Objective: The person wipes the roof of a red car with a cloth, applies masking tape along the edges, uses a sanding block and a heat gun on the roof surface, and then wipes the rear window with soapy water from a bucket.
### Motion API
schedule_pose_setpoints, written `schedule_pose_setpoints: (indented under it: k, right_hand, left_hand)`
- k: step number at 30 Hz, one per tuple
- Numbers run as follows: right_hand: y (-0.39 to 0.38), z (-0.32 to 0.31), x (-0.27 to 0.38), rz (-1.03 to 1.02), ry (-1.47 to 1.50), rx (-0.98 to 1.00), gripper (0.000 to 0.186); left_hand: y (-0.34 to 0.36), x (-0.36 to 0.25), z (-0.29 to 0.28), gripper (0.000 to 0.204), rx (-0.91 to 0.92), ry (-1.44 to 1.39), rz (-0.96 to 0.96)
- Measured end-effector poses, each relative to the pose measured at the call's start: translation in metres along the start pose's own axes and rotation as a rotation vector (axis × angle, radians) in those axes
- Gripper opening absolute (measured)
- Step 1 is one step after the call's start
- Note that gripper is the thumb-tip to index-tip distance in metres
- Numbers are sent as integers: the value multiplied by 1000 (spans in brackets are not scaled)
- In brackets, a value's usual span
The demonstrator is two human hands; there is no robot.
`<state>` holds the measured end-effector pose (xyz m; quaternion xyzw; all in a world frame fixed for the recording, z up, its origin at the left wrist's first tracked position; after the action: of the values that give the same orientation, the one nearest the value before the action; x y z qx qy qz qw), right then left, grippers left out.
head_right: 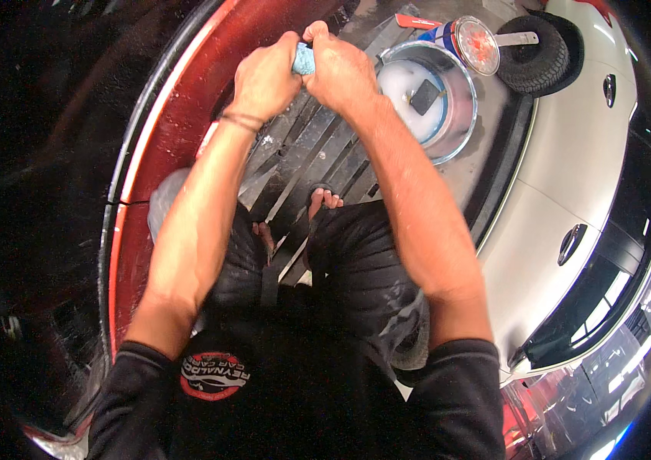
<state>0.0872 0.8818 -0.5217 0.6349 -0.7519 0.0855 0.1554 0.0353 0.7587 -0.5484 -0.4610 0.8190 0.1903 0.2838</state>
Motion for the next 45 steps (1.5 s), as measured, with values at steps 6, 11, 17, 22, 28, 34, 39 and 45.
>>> schedule_pose_setpoints:
  k: [6, 11, 17, 22, 28, 34, 39, 45]
  right_hand:
    - [-31, -51, 36, 102, 300, -146, 51]
    - [-104, -119, 68, 227, 350, -31, 49]
    - [-176, -237, 139, 384, 585, 120, 73]
    - [-187, -315, 189, 822, 805, 346, 48]
    - [-168, -358, 226, 533, 560, 432, 35]
    - [-132, -373, 234, 360, 518, 152, 26]
    - [-102, -391, 256, 728, 1187, 240, 17]
    - [-94, -448, 347, 830, 1596, 702, 27]
  left_hand:
    - [-47, -34, -55, 64, -56, -683, -50]
    - [-129, -62, -76, 50, 282, -1248, -744]
    - [-216, -134, -176, 33, 409, -1307, -916]
    - [-217, -197, -289, 31, 231, -1260, -1023]
    - [-220, -236, -347, 42, -128, -1077, -658]
    - [-252, -269, -411, 70, -215, -651, -487]
    - [-271, -247, -417, 65, 248, -966, -685]
    - [-268, -228, -456, 83, 107, -996, -794]
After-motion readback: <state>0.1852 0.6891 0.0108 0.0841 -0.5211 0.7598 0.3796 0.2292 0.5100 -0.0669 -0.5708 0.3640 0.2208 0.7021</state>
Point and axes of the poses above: each hand's wrist, its own y-axis towards the middle knuckle, its own z-axis out of the palm, x = y × z, the point moved 4 cm from there along y, towards the middle knuckle, and after that the axes turned 9 degrees about -x, right-handed, at the moved point
